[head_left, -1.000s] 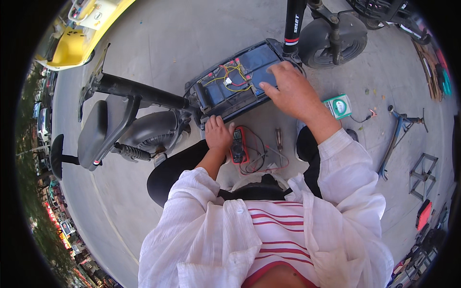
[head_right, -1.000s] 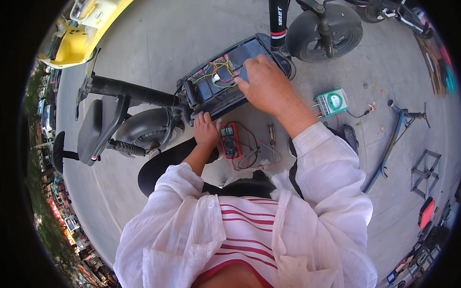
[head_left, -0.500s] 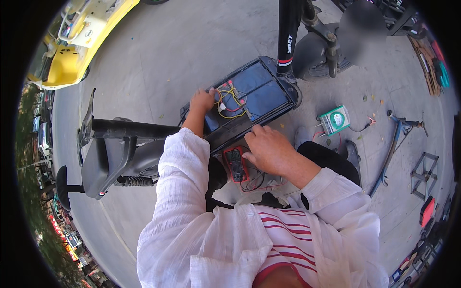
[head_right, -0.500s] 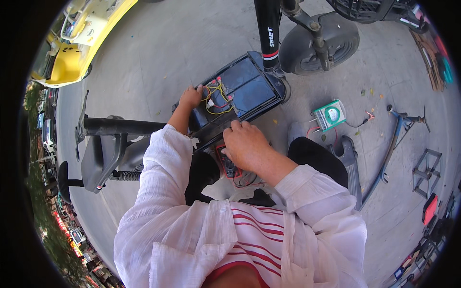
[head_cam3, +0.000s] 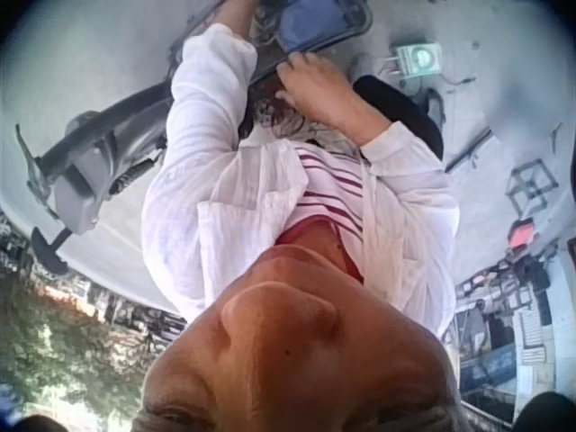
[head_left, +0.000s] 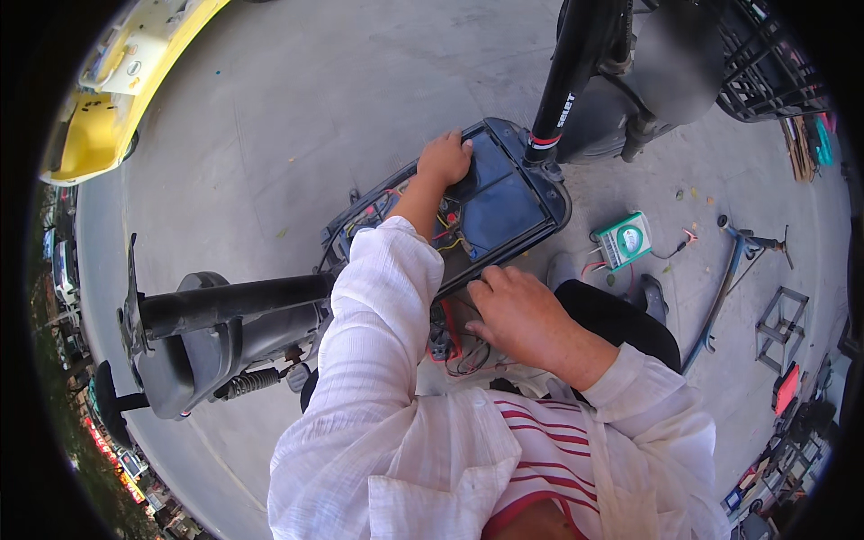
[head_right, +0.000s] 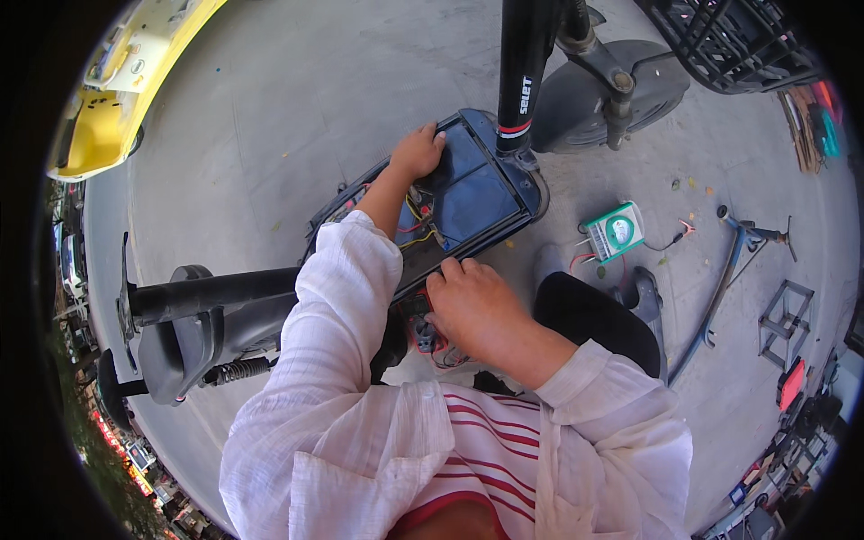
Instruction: The person tests an electric scooter battery using a battery tester and a multimeter. They connect the tester leads to the battery terminals, observe the gauge, and then place the cover back on the battery compartment.
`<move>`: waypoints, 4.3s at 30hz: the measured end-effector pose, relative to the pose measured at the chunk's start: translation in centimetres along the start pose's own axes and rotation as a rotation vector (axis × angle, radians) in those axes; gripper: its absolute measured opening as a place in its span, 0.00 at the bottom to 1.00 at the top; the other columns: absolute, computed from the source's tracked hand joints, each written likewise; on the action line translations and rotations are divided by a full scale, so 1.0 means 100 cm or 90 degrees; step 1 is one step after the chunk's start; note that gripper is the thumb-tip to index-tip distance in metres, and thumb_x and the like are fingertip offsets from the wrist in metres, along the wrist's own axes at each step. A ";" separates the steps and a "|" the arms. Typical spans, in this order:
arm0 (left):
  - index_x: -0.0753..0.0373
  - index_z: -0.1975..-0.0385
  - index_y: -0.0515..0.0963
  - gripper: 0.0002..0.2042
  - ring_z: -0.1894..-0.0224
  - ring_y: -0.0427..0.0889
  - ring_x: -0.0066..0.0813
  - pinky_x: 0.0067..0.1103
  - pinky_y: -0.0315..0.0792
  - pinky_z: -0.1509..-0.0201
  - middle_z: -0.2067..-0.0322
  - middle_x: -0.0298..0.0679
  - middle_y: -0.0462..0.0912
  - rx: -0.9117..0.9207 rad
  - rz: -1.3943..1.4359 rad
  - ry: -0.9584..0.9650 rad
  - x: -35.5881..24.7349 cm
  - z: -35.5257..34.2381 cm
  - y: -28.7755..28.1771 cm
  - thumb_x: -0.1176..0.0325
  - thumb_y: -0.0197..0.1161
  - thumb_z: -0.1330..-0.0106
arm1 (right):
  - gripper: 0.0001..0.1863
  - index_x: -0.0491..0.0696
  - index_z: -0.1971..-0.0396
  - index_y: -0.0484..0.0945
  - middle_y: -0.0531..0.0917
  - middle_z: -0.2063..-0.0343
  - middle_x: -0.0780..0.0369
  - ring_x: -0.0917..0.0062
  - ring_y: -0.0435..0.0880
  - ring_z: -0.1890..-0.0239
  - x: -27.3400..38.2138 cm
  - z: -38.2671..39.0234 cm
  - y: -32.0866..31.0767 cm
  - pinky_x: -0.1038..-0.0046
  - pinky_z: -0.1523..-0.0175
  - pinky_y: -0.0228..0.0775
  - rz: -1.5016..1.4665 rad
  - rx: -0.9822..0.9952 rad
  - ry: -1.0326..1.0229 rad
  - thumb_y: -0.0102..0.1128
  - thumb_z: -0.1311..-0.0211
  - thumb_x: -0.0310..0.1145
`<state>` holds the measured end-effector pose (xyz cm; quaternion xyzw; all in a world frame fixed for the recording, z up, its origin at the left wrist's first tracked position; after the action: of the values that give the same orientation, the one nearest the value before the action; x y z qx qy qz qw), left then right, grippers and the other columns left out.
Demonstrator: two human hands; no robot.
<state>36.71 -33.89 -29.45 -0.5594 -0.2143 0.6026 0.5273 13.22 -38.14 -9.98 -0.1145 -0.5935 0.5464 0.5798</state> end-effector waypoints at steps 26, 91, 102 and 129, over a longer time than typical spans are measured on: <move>0.59 0.61 0.84 0.13 0.54 0.82 0.48 0.37 0.76 0.49 0.58 0.49 0.84 0.099 -0.094 0.014 0.036 -0.032 -0.002 0.69 0.58 0.45 | 0.24 0.42 0.54 0.74 0.77 0.56 0.50 0.54 0.78 0.52 -0.013 0.015 0.012 0.58 0.49 0.71 0.054 0.068 -0.022 0.60 0.39 0.47; 0.45 0.40 0.68 0.26 0.40 0.74 0.42 0.34 0.72 0.42 0.41 0.37 0.74 0.142 -0.387 0.045 -0.016 0.035 -0.030 0.75 0.55 0.39 | 0.21 0.43 0.66 0.77 0.81 0.66 0.56 0.62 0.83 0.62 -0.017 0.097 -0.083 0.63 0.60 0.75 -0.051 -0.232 -0.028 0.66 0.46 0.47; 0.39 0.37 0.66 0.28 0.40 0.74 0.41 0.32 0.72 0.42 0.41 0.36 0.75 0.156 -0.424 0.053 -0.026 0.031 -0.029 0.74 0.53 0.37 | 0.21 0.44 0.63 0.81 0.83 0.64 0.55 0.63 0.84 0.60 -0.026 0.070 -0.065 0.64 0.59 0.76 -0.022 -0.163 0.035 0.68 0.48 0.46; 0.39 0.40 0.69 0.25 0.43 0.76 0.37 0.34 0.71 0.43 0.47 0.33 0.79 0.127 -0.491 0.033 -0.015 0.039 -0.037 0.70 0.57 0.37 | 0.20 0.43 0.63 0.81 0.83 0.62 0.53 0.60 0.83 0.58 -0.020 0.064 -0.057 0.61 0.56 0.76 -0.027 -0.128 0.029 0.67 0.45 0.45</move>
<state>34.35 -32.63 -24.55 -0.3991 -0.3357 0.3637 0.7718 11.50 -45.16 -4.92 -0.1723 -0.6342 0.4691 0.5899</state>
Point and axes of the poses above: each hand's wrist, its own z-axis away from the middle knuckle, its own y-axis out of the palm, x = y × z, the point moved 10 cm from there along -z, towards the middle knuckle
